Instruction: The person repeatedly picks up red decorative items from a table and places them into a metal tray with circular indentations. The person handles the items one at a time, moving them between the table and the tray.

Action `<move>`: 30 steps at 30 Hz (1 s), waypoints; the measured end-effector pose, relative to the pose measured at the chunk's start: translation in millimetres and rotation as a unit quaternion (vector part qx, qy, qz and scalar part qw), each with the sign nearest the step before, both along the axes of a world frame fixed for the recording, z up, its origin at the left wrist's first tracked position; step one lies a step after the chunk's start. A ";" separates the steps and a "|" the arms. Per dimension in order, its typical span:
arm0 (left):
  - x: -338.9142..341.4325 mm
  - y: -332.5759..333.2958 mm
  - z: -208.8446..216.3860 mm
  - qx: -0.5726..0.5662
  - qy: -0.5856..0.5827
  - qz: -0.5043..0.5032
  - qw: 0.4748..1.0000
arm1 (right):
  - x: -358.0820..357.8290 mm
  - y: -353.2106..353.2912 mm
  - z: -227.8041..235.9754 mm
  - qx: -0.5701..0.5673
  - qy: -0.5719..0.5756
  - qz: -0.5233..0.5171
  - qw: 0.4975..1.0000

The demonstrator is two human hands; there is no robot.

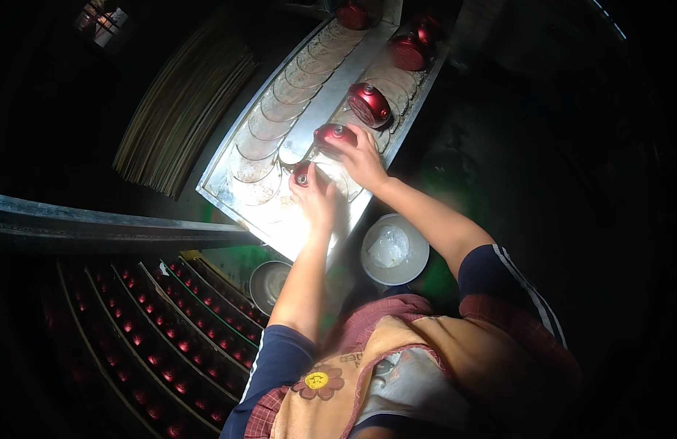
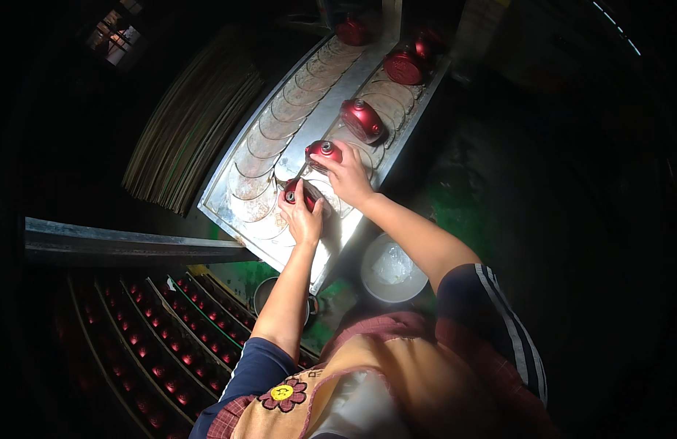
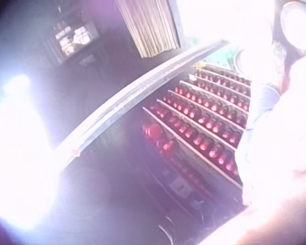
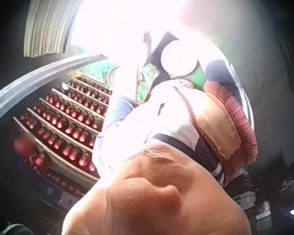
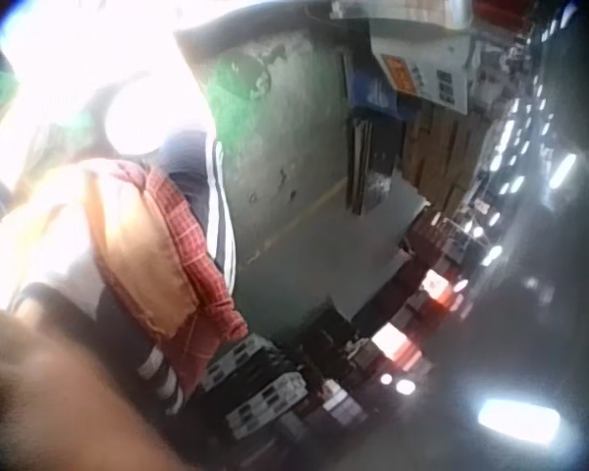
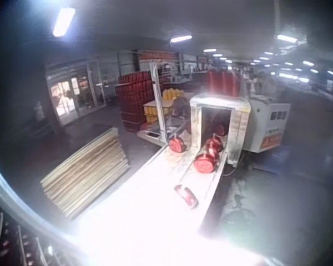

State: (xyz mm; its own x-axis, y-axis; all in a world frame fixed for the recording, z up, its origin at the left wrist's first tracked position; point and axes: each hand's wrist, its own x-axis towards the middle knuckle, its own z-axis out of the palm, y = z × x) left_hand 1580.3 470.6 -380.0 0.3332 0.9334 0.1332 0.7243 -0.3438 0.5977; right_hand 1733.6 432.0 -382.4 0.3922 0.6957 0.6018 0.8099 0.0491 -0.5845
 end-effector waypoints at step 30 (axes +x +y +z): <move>-247.4 -129.8 -28.2 -0.331 -0.154 0.133 0.921 | 122.3 42.8 -17.4 0.010 0.248 0.049 0.968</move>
